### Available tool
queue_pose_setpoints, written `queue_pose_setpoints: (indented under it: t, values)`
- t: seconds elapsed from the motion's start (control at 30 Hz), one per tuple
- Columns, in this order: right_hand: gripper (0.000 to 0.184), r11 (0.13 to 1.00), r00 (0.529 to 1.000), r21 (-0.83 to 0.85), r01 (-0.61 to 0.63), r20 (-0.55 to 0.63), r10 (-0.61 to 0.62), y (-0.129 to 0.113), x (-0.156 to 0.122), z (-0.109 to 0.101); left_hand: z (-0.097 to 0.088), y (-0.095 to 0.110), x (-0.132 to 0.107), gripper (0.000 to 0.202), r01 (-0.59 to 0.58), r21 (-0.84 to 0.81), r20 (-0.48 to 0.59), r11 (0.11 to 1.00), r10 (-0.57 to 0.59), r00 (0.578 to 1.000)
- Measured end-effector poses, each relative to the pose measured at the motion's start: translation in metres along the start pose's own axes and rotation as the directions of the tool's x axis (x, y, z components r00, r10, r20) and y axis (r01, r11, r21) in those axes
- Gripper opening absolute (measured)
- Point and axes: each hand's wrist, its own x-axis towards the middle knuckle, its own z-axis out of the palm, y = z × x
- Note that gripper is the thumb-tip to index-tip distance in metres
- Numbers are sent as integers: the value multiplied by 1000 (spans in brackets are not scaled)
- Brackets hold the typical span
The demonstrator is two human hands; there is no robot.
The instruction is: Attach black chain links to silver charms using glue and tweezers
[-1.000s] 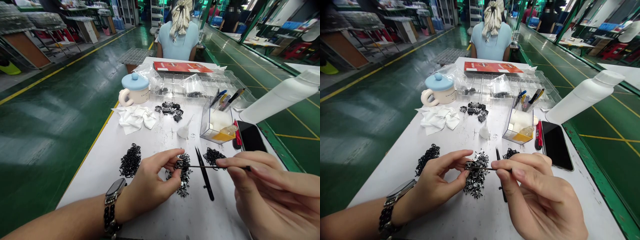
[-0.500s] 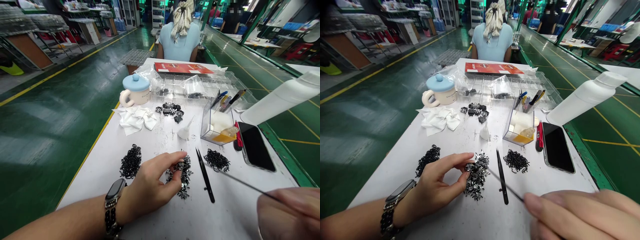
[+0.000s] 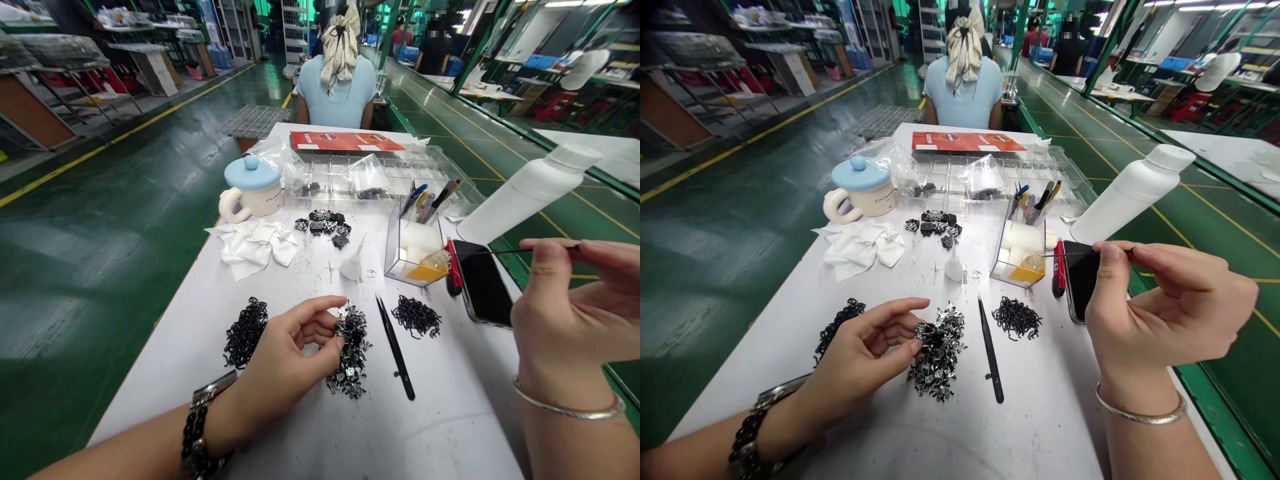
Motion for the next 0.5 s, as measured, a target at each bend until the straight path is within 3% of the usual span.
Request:
queue_pose_setpoints:
  t: [0.07, 0.13, 0.2, 0.3, 0.37, 0.43, 0.5]
  values:
    - [35, 986, 999, -164, 42, -6, -43, -12, 6, 2, -1, 1, 2, 36, 109, -117, 37, 987, -105, 994]
    - [24, 933, 956, -357, 37, 283, 71, -27, 11, 4, -1, 1, 4, 35, 207, -225, 67, 952, -197, 978]
    - [25, 910, 893, -408, 68, 432, 127, -45, 11, 5, -2, 0, 5, 36, 279, -314, 92, 907, -264, 960]
    - [30, 984, 827, -152, 96, 562, 6, -70, 1, 7, -2, -1, 7, 38, 346, -402, 113, 848, -329, 938]
    - [31, 997, 697, 58, 44, 713, -72, -83, -10, 9, -2, -1, 8, 38, 373, -442, 129, 816, -354, 926]
    - [31, 988, 566, 151, -30, 817, -107, -93, -21, 12, -2, 0, 8, 37, 391, -470, 150, 791, -365, 919]
    - [30, 982, 505, 171, -82, 857, -107, -98, -28, 15, -2, 1, 8, 35, 404, -483, 171, 777, -369, 913]
